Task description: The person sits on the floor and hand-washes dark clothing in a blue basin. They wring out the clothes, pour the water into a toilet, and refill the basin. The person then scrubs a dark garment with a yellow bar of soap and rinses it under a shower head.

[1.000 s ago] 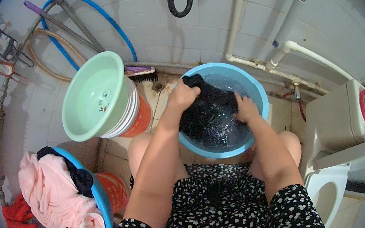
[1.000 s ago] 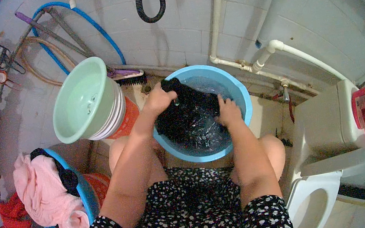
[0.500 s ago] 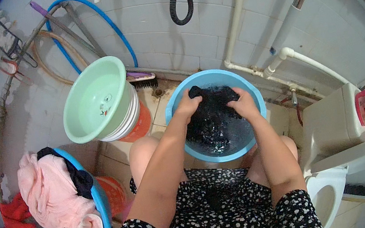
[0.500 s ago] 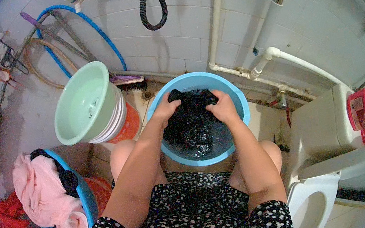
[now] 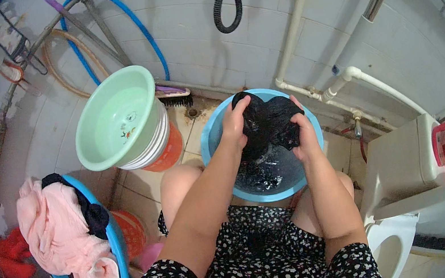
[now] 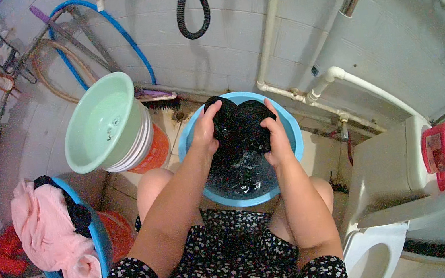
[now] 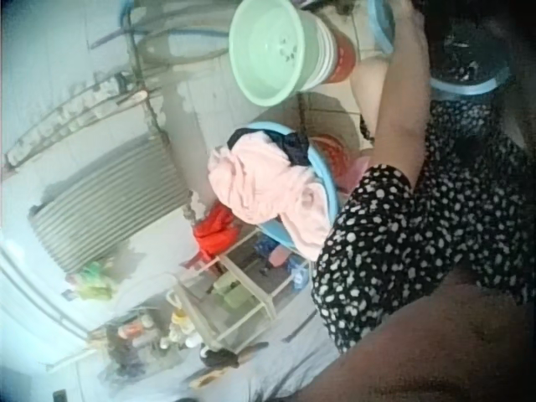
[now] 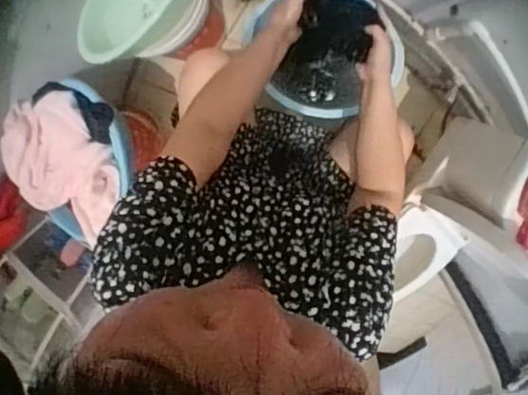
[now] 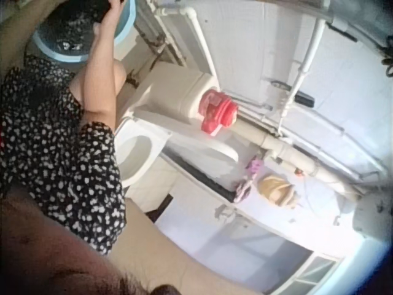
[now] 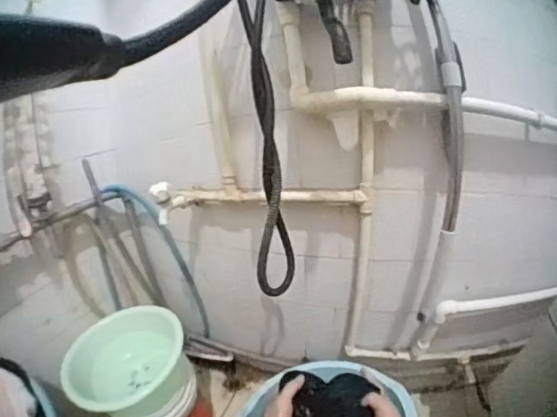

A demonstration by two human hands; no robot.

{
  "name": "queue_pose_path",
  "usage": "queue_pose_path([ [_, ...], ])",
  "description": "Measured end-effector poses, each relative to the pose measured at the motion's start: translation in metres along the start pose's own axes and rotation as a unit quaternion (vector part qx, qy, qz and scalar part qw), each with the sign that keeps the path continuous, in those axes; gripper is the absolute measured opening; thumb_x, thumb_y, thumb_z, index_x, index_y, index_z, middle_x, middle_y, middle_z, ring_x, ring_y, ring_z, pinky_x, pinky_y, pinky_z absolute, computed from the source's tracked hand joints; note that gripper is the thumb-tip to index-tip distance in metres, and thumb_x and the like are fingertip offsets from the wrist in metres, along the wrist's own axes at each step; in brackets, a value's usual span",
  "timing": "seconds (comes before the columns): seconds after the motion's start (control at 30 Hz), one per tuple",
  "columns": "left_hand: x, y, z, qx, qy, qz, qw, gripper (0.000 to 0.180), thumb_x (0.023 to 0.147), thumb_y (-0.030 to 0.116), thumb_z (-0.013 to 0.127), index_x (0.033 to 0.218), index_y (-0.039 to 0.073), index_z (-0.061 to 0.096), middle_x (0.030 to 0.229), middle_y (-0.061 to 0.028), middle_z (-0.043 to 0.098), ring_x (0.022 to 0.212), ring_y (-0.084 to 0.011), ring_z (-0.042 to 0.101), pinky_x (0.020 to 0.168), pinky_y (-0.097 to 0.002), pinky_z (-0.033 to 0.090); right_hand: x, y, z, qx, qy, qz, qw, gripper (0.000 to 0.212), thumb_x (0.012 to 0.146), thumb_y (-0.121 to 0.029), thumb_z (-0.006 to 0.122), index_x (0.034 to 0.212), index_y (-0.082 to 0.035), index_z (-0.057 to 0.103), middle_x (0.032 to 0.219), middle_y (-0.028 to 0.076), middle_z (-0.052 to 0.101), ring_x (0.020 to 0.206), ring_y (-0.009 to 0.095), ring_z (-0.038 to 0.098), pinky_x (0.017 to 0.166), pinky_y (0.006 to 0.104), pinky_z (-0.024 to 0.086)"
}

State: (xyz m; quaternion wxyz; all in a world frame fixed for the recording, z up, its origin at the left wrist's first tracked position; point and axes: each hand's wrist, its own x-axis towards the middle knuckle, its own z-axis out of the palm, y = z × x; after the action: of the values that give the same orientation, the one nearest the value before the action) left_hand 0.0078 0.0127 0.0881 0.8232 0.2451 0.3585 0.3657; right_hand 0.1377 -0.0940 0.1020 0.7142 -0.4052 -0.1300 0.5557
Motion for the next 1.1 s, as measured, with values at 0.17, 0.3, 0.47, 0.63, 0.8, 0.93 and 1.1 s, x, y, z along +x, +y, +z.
queue_pose_path([
  [0.17,0.008,-0.016,0.011,0.230,0.054,0.212,0.948,0.045,0.077,0.025,0.070,0.114,0.004,0.055,0.098,-0.0094,0.063,0.087,-0.0198,0.060,0.076,-0.0331,0.048,-0.005,0.003,-0.003,0.051,0.008,0.067,0.996,0.062,0.079,-0.015,0.051,0.139,-0.021,0.035,0.124,0.009,0.051,0.105,0.025,0.053,0.088,0.0386,0.046],
  [0.3,0.012,-0.025,0.017,0.380,0.098,0.292,0.872,0.049,0.075,0.032,0.071,0.114,0.007,0.056,0.103,-0.0161,0.062,0.092,-0.0276,0.061,0.083,-0.0356,0.047,-0.003,0.019,-0.001,0.009,-0.031,0.090,0.995,0.067,0.084,-0.052,0.058,0.139,-0.021,0.033,0.128,0.005,0.049,0.116,0.023,0.048,0.095,0.0417,0.041],
  [0.47,-0.010,-0.039,0.038,0.522,0.141,0.388,0.747,0.046,0.073,0.028,0.073,0.109,0.005,0.057,0.099,-0.0166,0.063,0.090,-0.0315,0.062,0.078,-0.0383,0.049,0.011,0.022,0.002,0.065,0.038,0.093,0.993,0.058,0.083,-0.048,0.061,0.125,-0.009,0.047,0.115,0.007,0.056,0.105,0.023,0.054,0.087,0.0393,0.045],
  [0.63,-0.021,-0.041,0.044,0.565,0.132,0.381,0.720,0.044,0.072,0.026,0.073,0.107,0.005,0.056,0.104,-0.0146,0.061,0.093,-0.0321,0.061,0.079,-0.0400,0.049,0.022,0.032,-0.003,0.077,0.120,0.079,0.987,0.050,0.082,-0.043,0.062,0.114,-0.006,0.055,0.104,0.009,0.061,0.094,0.023,0.059,0.080,0.0386,0.048],
  [0.8,-0.014,-0.039,0.026,0.606,0.060,0.339,0.717,0.055,0.070,0.023,0.074,0.116,0.007,0.051,0.108,-0.0159,0.060,0.098,-0.0339,0.059,0.083,-0.0399,0.048,0.044,0.033,-0.025,-0.003,0.106,0.130,0.986,0.051,0.081,-0.043,0.063,0.113,-0.004,0.056,0.103,0.011,0.061,0.093,0.024,0.059,0.078,0.0385,0.048],
  [0.93,-0.016,-0.027,0.007,0.687,-0.021,0.266,0.676,0.069,0.067,0.019,0.074,0.128,0.009,0.042,0.115,-0.0188,0.057,0.104,-0.0366,0.056,0.087,-0.0424,0.047,0.054,0.029,-0.054,-0.277,0.106,0.044,0.954,0.064,0.077,-0.033,0.070,0.127,0.000,0.046,0.119,0.018,0.054,0.106,0.030,0.054,0.089,0.0397,0.043],
  [1.1,-0.023,-0.008,0.007,0.700,-0.108,0.248,0.661,0.077,0.063,0.011,0.070,0.133,0.013,0.036,0.118,-0.0206,0.055,0.105,-0.0388,0.055,0.089,-0.0429,0.046,0.029,0.019,-0.047,-0.721,-0.001,-0.081,0.688,0.092,0.065,-0.024,0.075,0.141,-0.008,0.025,0.143,0.015,0.032,0.130,0.037,0.030,0.108,0.0436,0.023],
])
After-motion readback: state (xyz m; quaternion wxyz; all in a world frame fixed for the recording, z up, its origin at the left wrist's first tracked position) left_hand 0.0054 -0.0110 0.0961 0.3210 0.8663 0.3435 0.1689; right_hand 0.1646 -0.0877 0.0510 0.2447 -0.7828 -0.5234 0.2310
